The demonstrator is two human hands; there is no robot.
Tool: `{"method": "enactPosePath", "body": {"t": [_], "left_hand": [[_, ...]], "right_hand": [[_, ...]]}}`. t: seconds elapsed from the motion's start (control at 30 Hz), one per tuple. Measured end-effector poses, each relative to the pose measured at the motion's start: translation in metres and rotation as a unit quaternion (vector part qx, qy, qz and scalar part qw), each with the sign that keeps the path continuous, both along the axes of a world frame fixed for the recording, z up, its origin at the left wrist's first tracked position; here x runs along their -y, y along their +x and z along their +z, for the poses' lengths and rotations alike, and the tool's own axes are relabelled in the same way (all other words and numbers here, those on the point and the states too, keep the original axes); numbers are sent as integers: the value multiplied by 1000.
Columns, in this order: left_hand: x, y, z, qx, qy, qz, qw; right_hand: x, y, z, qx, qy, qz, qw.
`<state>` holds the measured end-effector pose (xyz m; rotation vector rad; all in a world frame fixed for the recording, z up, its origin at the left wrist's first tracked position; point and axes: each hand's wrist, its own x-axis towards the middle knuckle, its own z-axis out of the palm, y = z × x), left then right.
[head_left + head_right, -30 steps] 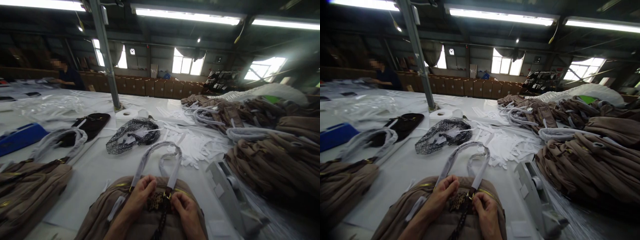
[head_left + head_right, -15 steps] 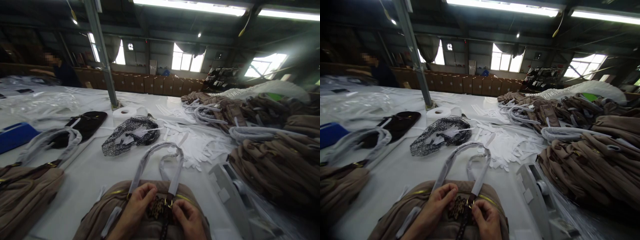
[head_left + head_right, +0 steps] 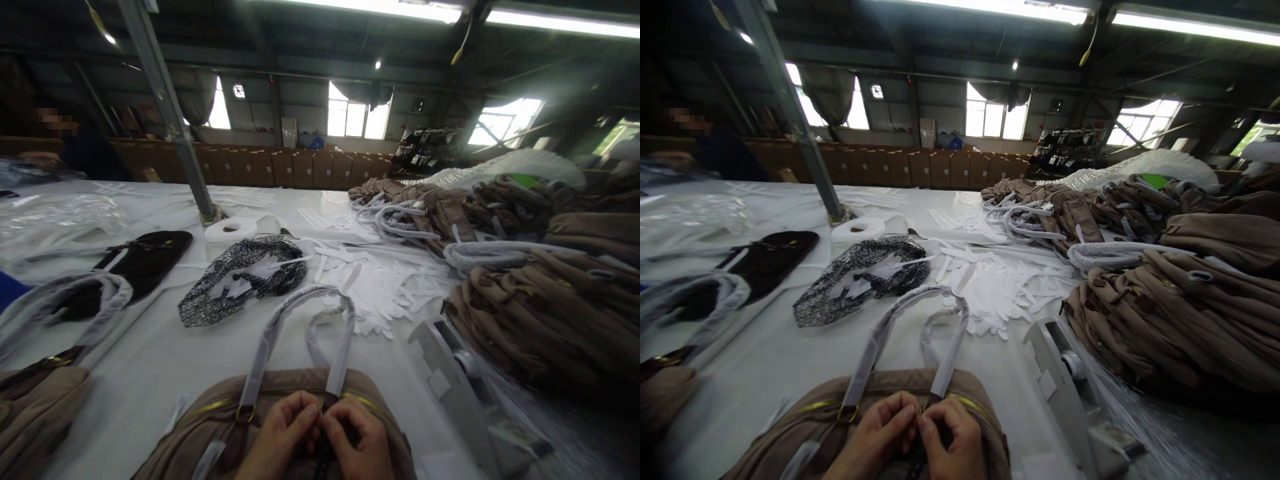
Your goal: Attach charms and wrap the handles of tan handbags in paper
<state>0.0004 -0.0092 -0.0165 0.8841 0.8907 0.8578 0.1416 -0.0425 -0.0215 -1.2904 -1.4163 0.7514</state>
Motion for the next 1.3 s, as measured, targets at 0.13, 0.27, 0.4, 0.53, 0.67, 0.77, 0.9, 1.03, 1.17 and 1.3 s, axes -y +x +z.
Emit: {"method": "enactPosePath", "body": {"t": [0.13, 0.27, 0.4, 0.53, 0.67, 0.77, 0.9, 1.03, 1.17, 1.3], "left_hand": [[-2, -1, -7, -17, 12, -16, 1000], [-3, 0, -7, -33, 19, -21, 999], [-2, 1, -6, -31, 19, -15, 999], [-3, 2, -6, -31, 28, -17, 999], [-4, 3, -8, -34, 33, -13, 999], [-5, 4, -10, -13, 11, 0, 1000], [-5, 4, -11, -14, 17, -11, 1000], [-4, 4, -10, -19, 18, -7, 1000], [-4, 4, -11, -16, 15, -6, 1000], [-4, 5, -11, -25, 23, -6, 999]], "right_hand": [[-1, -1, 0, 10, 9, -30, 999], [-1, 0, -2, 36, 2, -28, 999], [0, 2, -3, 49, -17, -16, 999], [-1, 2, -5, 47, -15, -18, 999], [-2, 2, -5, 51, 3, -30, 998], [-1, 2, -4, 59, 20, -36, 997], [0, 2, -2, 67, 27, -40, 997], [0, 1, -2, 63, 29, -41, 997], [0, 0, -2, 62, 20, -33, 997], [0, 1, -2, 72, 15, -31, 997]]}}
